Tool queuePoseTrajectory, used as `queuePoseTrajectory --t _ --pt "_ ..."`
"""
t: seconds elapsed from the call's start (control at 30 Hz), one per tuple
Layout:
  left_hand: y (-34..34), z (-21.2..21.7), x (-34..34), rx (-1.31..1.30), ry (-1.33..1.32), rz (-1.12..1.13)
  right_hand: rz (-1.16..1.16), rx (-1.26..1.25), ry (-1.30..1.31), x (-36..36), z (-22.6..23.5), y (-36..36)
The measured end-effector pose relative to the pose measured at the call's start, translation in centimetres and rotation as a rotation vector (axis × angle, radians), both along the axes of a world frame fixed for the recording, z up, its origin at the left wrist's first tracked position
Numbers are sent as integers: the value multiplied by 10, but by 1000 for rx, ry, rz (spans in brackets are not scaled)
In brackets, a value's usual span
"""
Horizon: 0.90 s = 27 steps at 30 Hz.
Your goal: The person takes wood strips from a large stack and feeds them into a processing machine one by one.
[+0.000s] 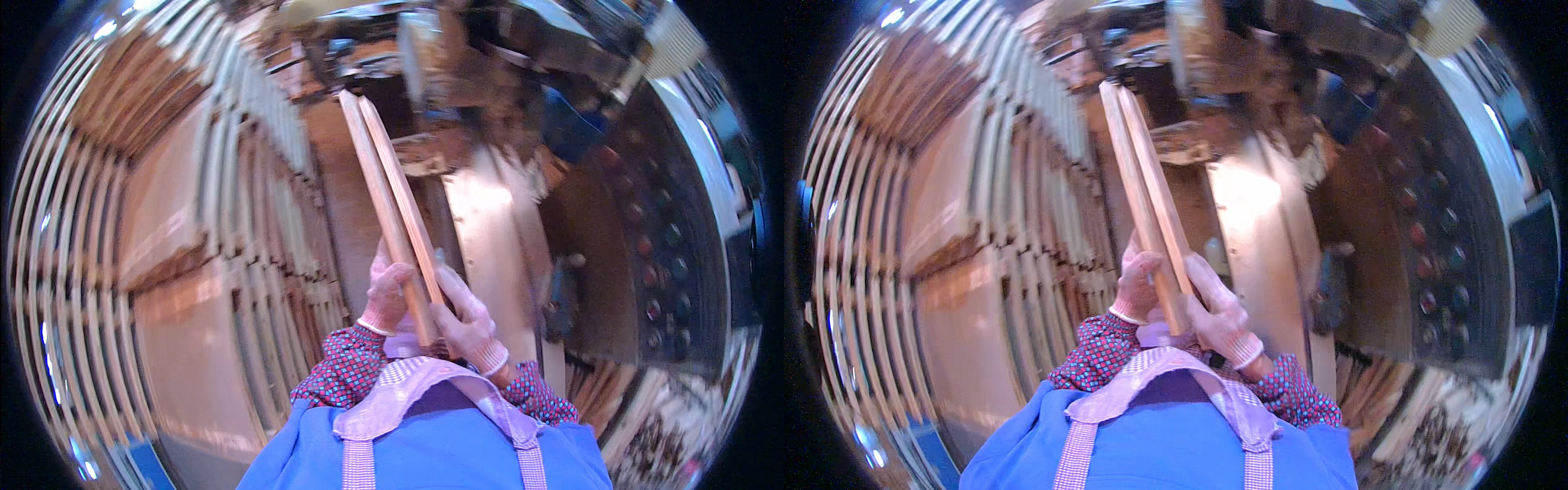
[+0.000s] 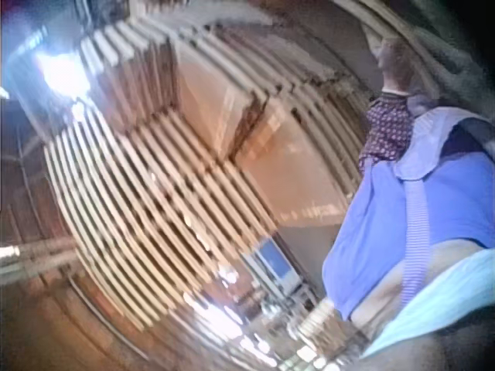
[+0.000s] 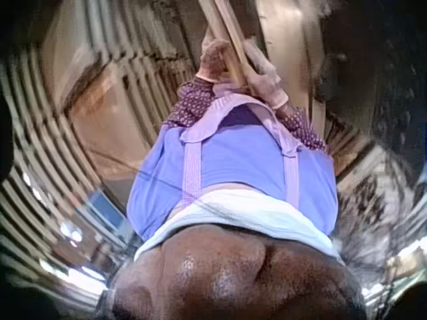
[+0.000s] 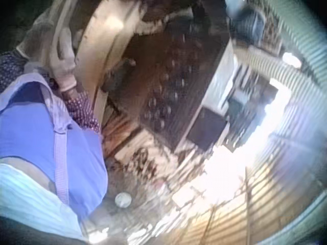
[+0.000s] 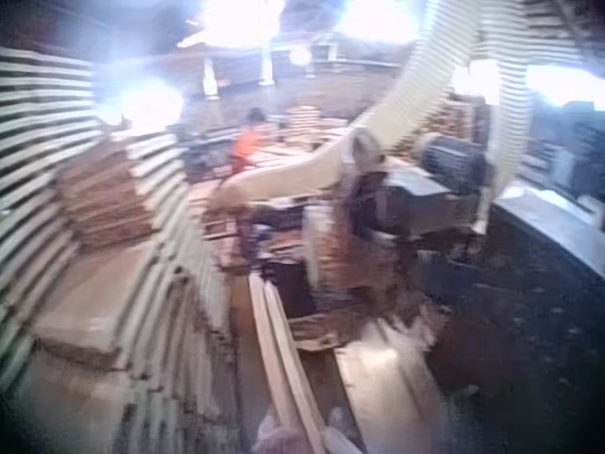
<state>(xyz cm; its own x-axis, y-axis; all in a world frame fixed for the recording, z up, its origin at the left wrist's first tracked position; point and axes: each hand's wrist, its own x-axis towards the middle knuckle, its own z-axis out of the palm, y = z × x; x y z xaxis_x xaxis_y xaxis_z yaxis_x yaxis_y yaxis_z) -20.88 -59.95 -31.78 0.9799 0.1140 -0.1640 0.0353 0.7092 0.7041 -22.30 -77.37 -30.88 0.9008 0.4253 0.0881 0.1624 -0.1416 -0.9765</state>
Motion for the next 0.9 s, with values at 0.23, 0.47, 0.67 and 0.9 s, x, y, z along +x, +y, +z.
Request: queuePoseTrajectory --t 0.23,0.47,0.67,0.9 --pt "-3 -24 7 -10 159 -158 -290 -854 -295 -131 -62 -107" --pt "-1 -44 25 -44 18 -98 -302 -1040 -613 51 -108 -66" --pt "9 -38 25 -8 60 6 -262 -1192 -733 166 -121 -32" --pt "1 -24 20 60 18 40 -45 -147 131 49 10 19"
